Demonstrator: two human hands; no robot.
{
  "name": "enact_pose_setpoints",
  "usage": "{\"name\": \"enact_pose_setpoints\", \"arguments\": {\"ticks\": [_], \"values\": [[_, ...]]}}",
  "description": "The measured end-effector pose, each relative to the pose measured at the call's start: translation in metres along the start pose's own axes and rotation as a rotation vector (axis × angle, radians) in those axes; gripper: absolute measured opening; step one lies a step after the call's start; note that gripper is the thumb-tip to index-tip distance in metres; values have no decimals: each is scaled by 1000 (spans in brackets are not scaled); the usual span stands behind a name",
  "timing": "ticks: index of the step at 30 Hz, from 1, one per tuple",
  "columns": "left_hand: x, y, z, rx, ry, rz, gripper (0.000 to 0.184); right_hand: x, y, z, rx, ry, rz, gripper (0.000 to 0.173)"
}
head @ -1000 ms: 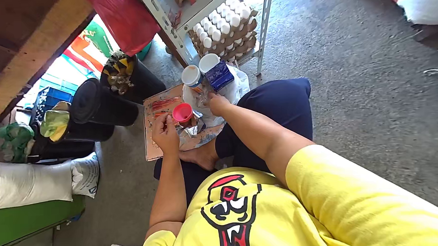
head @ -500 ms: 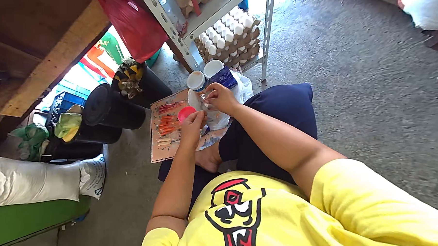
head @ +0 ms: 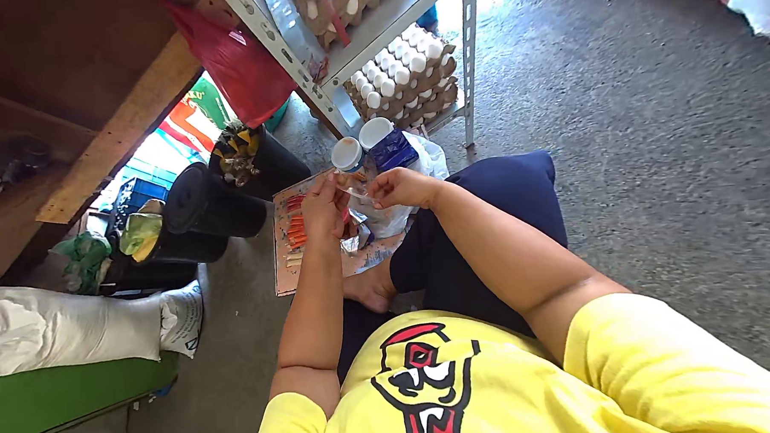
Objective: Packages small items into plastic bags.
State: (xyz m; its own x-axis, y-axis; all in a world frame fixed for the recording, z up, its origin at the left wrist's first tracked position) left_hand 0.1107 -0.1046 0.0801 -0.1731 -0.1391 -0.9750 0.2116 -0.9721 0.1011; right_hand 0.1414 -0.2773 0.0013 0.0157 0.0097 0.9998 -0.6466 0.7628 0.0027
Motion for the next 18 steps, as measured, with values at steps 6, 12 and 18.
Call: {"name": "enact_pose_setpoints", "arguments": {"ticks": [6,12,18], "values": [[-10,-3,5,9,140,-97,8,-7,7,-4,76,72,528,19],[13,1,11,144,202,-353,13,1,12,-1,-42,-133,-77,43],[36,4,17,164,172,-603,17,-3,13,-3,-267,-133,-441,16]]}}
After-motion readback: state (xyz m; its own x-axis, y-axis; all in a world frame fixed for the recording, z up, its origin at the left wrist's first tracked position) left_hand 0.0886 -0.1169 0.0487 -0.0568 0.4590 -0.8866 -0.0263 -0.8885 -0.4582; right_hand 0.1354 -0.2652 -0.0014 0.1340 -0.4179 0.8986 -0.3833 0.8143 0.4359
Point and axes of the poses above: each hand's wrist, its own z-axis away from the middle knuckle, its own y-axis out of the palm, x = y × z, the point moved 2 cm from there along -z, towards the middle knuckle, and after that the axes turned 4 degrees about x, right-handed, at the moved point
